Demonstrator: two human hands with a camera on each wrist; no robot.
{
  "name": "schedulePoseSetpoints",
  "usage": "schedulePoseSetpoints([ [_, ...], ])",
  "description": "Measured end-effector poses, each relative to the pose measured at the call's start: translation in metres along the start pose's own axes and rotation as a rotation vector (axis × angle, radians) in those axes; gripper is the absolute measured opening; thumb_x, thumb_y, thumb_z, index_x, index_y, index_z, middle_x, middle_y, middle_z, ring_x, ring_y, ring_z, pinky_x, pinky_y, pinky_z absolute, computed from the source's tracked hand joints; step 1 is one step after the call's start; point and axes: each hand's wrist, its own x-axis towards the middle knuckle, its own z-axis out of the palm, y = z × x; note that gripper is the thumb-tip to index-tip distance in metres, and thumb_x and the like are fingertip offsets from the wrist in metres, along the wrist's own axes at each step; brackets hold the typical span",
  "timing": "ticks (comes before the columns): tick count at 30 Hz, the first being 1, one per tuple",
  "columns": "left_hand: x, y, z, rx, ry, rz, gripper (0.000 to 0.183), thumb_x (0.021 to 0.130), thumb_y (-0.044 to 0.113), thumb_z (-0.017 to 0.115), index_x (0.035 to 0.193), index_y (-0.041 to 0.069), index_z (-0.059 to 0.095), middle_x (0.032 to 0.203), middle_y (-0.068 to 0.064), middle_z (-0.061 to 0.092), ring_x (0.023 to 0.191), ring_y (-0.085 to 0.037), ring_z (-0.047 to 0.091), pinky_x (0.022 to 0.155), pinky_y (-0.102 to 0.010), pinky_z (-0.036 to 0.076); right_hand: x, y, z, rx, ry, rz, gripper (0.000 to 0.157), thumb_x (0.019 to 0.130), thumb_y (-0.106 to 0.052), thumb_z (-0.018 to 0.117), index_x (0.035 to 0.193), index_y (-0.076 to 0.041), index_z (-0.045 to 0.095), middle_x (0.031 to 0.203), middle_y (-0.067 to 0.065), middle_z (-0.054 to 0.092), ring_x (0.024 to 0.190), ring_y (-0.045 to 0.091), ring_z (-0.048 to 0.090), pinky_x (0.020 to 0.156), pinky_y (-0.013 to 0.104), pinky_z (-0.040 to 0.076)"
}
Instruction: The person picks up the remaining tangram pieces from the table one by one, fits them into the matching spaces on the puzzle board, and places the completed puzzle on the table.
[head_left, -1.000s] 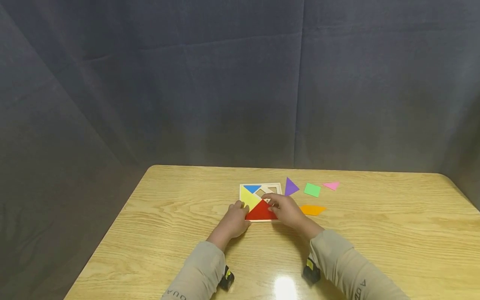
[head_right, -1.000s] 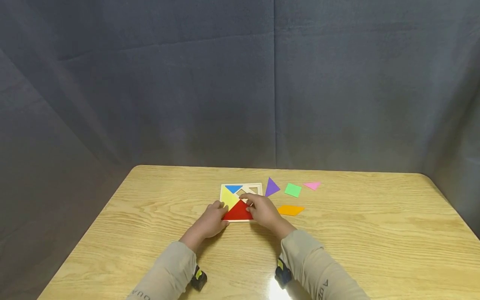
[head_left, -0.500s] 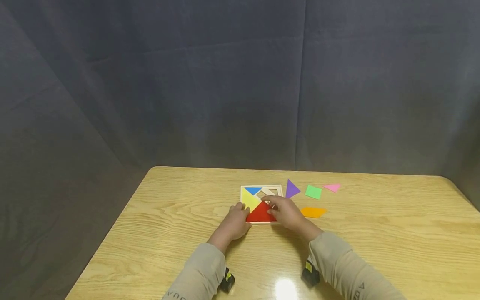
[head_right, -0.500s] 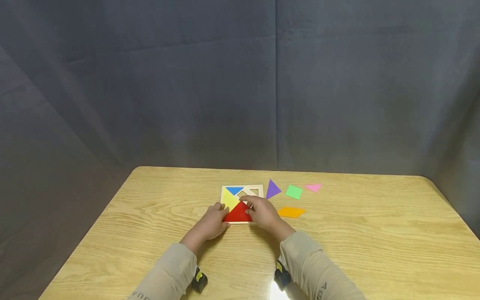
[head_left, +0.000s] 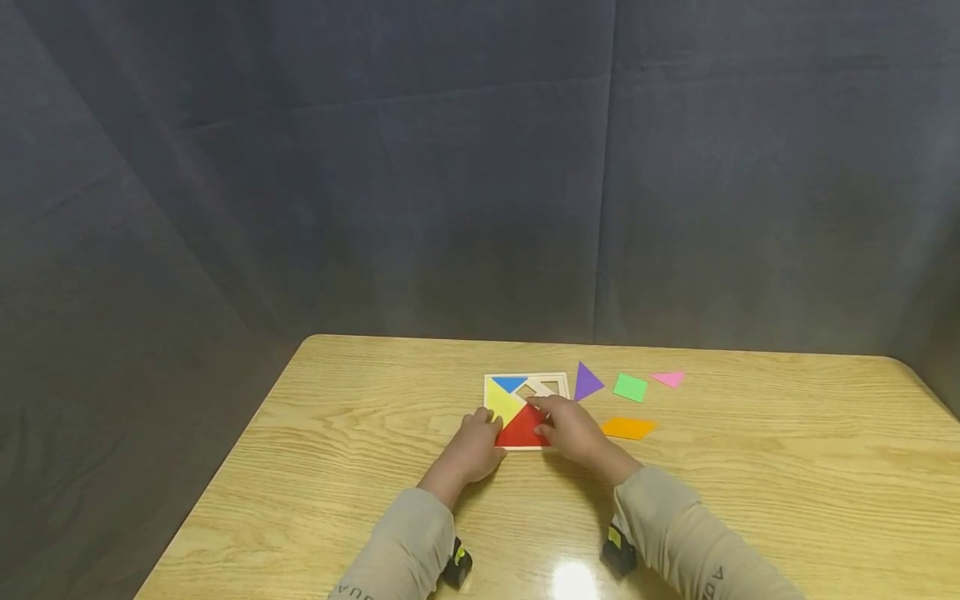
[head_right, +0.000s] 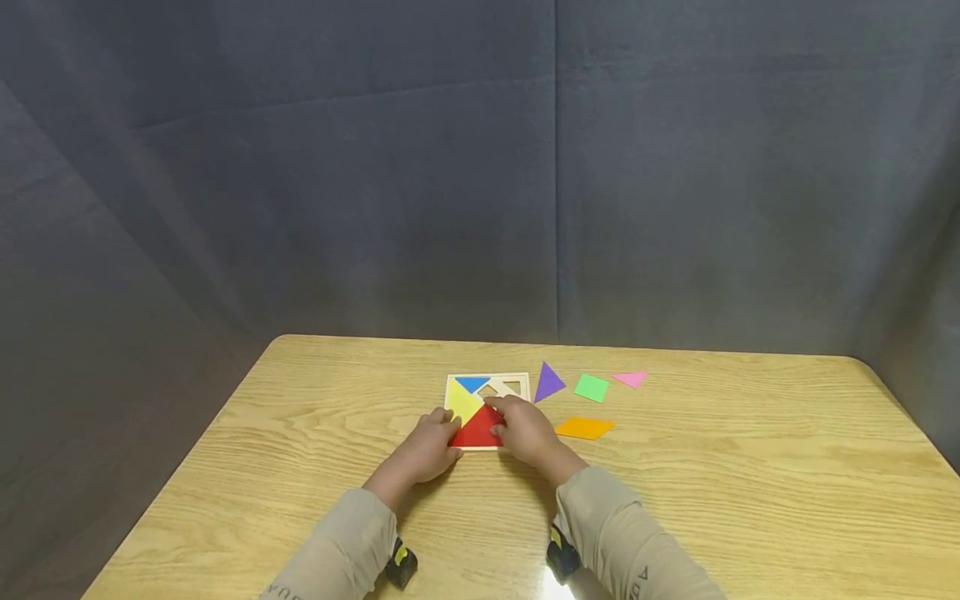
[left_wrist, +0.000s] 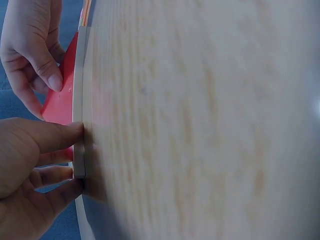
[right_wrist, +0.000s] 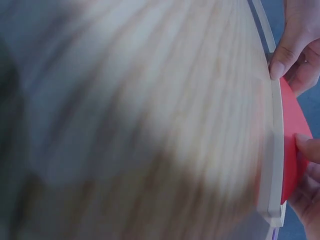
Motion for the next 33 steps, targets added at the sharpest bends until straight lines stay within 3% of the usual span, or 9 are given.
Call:
schedulePoseSetpoints([
  [7,-0.002,0.001,0.0,-0.002,0.009,0.008,0.046,0.08,0.018,0.059,0.119,-0.005,0.049,0.122,-0.018,0.04,0.107,-0.032,0.039,0.089,-0.034,0.035,-0.001,-0.002,0.003,-0.101,0.032,-0.043,0.042,0.069,-0.005,0.069,0.11,-0.001,0.057,0.078,0.002,0.047,0.066,0.015,0.041,0.061,0.029,0.038],
  [18,-0.002,0.002,-0.002,-0.035,-0.018,-0.016,0.047,0.081,0.018,0.058,0.121,-0.004,0.047,0.128,-0.019,0.036,0.113,-0.032,0.035,0.092,-0.035,0.032,-0.001,-0.002,0.008,-0.147,0.046,-0.055,0.042,0.071,-0.006,0.068,0.11,0.002,0.055,0.079,0.005,0.043,0.069,0.019,0.04,0.061,0.029,0.038],
  [33,-0.003,0.001,-0.001,-0.021,-0.007,-0.004,0.045,0.081,0.016,0.058,0.12,-0.005,0.048,0.128,-0.018,0.037,0.113,-0.032,0.036,0.092,-0.034,0.033,0.0,-0.005,0.012,-0.147,0.018,0.023,0.041,0.072,-0.011,0.068,0.109,0.001,0.057,0.08,0.005,0.043,0.072,0.02,0.041,0.061,0.029,0.037],
])
